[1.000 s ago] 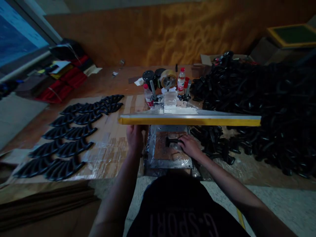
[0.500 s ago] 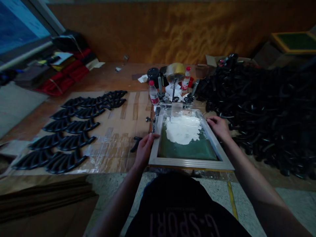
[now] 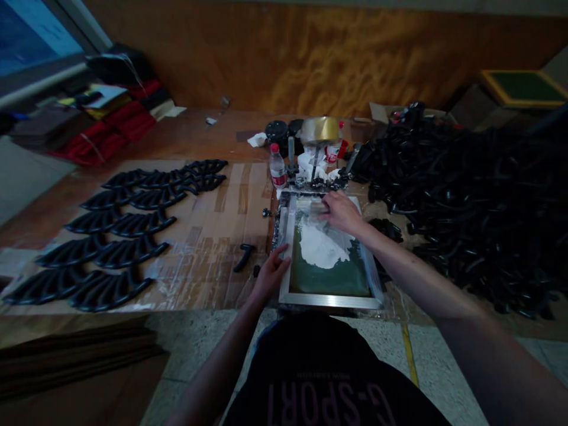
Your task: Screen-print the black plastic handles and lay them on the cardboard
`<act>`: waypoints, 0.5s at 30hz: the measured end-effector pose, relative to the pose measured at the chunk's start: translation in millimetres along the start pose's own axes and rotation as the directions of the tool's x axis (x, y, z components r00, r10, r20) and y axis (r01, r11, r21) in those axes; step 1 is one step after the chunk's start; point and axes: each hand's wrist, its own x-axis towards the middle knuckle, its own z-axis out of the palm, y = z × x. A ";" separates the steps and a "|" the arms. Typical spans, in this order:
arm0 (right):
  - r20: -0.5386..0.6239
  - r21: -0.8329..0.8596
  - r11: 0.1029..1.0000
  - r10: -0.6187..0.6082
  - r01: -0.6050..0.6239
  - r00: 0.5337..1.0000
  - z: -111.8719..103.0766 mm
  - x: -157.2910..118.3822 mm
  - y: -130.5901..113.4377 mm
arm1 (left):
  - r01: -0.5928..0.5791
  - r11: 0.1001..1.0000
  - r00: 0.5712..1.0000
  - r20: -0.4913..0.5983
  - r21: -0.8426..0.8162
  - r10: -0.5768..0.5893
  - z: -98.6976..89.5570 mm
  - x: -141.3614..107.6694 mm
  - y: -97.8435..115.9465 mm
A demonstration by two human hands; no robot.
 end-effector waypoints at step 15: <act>0.168 -0.169 0.954 0.275 -0.247 0.947 13.4 -45.6 -49.9 | -0.035 0.997 0.999 -0.031 0.076 0.037 2.3 3.0 -14.4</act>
